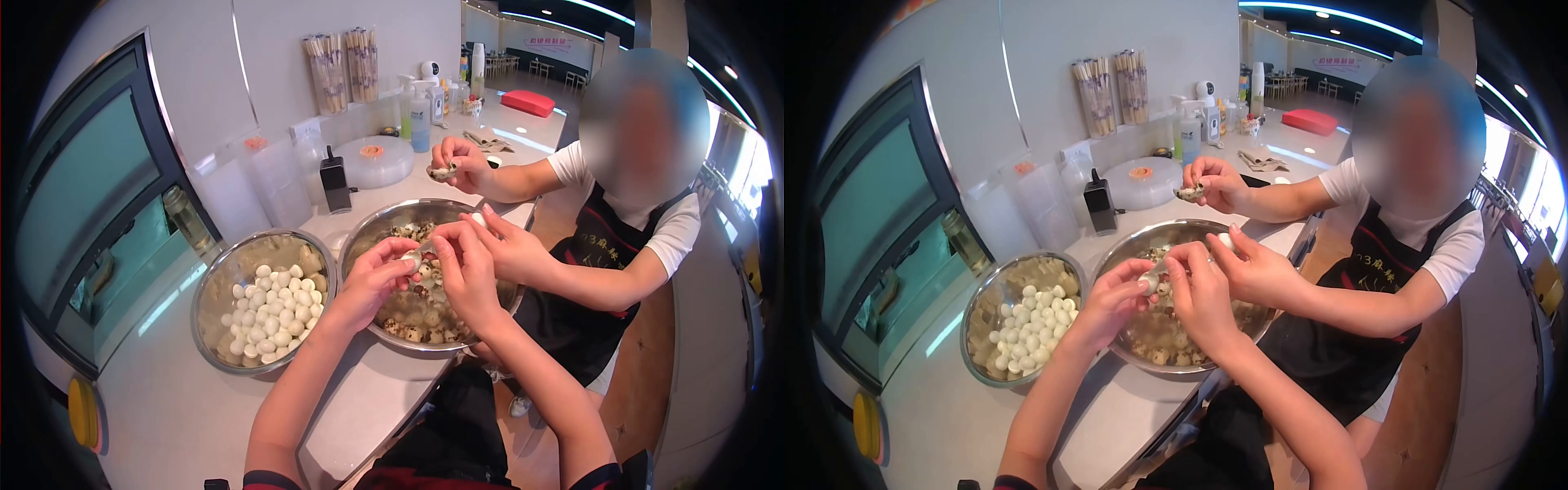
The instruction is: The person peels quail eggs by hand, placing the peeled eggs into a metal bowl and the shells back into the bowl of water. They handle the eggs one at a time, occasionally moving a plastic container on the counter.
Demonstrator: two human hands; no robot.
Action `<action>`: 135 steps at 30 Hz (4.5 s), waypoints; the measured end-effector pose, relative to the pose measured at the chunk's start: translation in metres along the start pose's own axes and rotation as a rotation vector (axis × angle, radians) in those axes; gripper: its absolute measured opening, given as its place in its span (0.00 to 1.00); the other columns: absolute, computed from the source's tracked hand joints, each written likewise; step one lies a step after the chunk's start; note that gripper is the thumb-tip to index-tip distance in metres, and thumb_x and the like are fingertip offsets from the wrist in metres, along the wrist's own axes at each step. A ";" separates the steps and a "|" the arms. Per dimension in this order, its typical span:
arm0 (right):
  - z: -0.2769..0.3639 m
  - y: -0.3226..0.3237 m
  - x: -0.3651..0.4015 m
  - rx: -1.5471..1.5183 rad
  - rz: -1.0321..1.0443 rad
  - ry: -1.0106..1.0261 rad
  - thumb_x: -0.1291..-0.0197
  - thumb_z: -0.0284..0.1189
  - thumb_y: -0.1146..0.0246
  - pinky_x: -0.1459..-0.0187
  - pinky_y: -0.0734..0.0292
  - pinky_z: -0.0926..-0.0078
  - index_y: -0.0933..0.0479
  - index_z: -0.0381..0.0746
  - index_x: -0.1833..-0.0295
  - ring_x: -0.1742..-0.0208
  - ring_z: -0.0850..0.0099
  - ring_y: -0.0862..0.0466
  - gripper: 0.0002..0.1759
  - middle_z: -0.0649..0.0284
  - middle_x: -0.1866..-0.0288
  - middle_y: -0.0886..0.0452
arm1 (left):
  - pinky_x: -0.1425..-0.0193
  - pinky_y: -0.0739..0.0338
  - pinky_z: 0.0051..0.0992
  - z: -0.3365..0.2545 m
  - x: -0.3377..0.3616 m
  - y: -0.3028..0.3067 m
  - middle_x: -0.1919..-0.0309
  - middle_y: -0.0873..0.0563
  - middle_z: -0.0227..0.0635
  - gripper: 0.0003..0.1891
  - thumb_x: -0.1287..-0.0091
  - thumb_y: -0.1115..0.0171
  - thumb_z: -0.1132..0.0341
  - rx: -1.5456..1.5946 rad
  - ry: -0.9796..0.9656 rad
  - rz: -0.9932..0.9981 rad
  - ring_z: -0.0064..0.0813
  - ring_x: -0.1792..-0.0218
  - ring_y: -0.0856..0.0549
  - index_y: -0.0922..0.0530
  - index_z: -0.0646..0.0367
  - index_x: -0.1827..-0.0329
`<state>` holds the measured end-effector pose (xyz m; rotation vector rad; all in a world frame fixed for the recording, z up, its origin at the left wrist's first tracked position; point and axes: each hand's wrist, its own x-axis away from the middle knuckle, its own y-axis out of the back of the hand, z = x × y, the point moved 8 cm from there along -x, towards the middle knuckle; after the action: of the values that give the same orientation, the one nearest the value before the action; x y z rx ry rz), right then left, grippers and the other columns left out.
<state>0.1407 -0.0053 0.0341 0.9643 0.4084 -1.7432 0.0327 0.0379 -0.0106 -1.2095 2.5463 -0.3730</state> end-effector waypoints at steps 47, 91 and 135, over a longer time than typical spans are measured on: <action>-0.016 0.001 0.001 -0.082 0.026 -0.088 0.44 0.22 0.48 0.66 0.28 0.79 0.31 0.32 0.62 0.69 0.74 0.23 0.05 0.60 0.69 0.24 | 0.56 0.28 0.35 0.065 -0.027 -0.018 0.68 0.19 0.47 0.12 0.44 0.45 0.62 -1.596 0.159 0.348 0.42 0.64 0.20 0.23 0.58 0.61; -0.055 -0.117 0.043 0.677 1.249 -0.117 0.57 0.30 0.39 0.60 0.26 0.64 0.26 0.36 0.59 0.60 0.56 0.21 0.17 0.53 0.63 0.21 | 0.71 0.30 0.22 -0.061 0.049 0.013 0.77 0.21 0.35 0.10 0.42 0.46 0.66 -1.271 -0.249 -0.197 0.21 0.78 0.26 0.24 0.65 0.66; 0.008 -0.004 0.008 0.073 0.369 0.122 0.50 0.21 0.42 0.70 0.31 0.75 0.28 0.34 0.68 0.73 0.68 0.25 0.03 0.61 0.73 0.26 | 0.74 0.32 0.13 0.011 0.003 0.001 0.73 0.20 0.33 0.14 0.37 0.47 0.60 -0.280 0.203 0.139 0.15 0.78 0.26 0.25 0.65 0.60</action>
<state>0.1326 -0.0141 0.0326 1.1245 0.2275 -1.3774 0.0342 0.0352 -0.0221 -1.1251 2.9160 -0.1144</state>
